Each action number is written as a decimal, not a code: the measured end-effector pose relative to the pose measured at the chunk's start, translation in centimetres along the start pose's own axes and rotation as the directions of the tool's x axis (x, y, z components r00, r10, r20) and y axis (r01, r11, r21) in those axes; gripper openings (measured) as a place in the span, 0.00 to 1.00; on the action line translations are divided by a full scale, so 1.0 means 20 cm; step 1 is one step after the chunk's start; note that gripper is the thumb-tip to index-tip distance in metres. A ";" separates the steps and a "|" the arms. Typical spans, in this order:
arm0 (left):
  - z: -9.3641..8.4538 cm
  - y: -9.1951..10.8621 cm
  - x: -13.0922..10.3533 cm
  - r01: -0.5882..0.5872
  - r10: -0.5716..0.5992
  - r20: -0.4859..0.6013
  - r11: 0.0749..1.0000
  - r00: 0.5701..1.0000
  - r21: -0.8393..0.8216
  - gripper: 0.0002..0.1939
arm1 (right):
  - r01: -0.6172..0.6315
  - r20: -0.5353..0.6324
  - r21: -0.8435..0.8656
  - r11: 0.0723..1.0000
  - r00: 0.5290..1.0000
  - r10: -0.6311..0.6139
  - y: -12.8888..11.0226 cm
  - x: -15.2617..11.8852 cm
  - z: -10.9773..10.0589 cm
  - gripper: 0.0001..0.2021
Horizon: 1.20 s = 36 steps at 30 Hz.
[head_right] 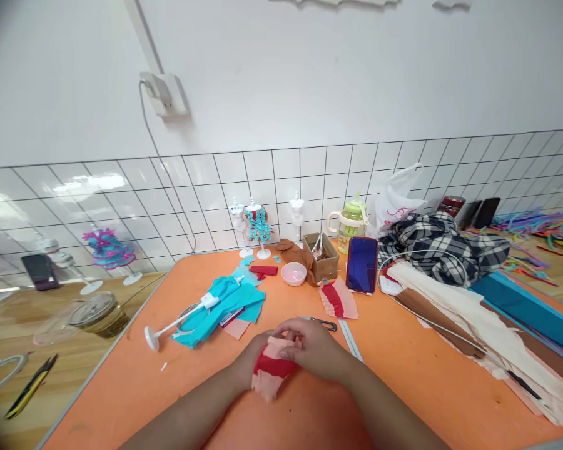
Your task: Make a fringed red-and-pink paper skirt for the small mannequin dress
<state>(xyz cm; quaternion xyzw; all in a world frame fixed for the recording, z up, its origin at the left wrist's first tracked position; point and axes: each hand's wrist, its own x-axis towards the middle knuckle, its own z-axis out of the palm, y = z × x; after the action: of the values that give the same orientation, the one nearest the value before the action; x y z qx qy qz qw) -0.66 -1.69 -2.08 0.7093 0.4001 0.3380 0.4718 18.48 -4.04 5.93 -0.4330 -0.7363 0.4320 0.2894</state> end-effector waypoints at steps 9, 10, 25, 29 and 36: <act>-0.37 0.19 0.02 -0.174 0.283 -0.062 0.732 0.957 0.659 0.17 | -0.154 -0.212 -0.240 0.958 0.972 0.103 0.27 -0.01 -0.15 0.15; -0.45 0.20 0.02 -0.086 0.283 -0.166 0.703 0.944 0.706 0.16 | -0.146 -0.260 -0.318 0.937 0.964 0.062 0.31 -0.01 -0.15 0.15; -0.94 0.05 -0.12 0.665 -0.279 -0.603 0.321 0.747 0.675 0.20 | -0.162 -0.433 -0.389 0.907 0.901 -0.025 0.49 0.06 -0.12 0.12; -0.91 0.09 -0.09 0.585 0.042 -0.703 0.519 0.710 0.623 0.21 | -0.174 -0.490 -0.419 0.891 0.869 -0.061 0.50 0.05 -0.13 0.13; -0.60 0.25 -0.06 0.176 0.177 -0.499 0.794 0.849 0.581 0.16 | -0.090 -0.560 -0.329 0.940 0.820 -0.118 0.30 0.03 -0.15 0.17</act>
<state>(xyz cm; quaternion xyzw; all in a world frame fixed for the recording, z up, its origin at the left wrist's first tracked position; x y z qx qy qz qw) -10.23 0.91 6.35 0.7012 0.6007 0.3732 0.0900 22.99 -0.85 2.05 -0.5803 -0.6819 0.1458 0.4207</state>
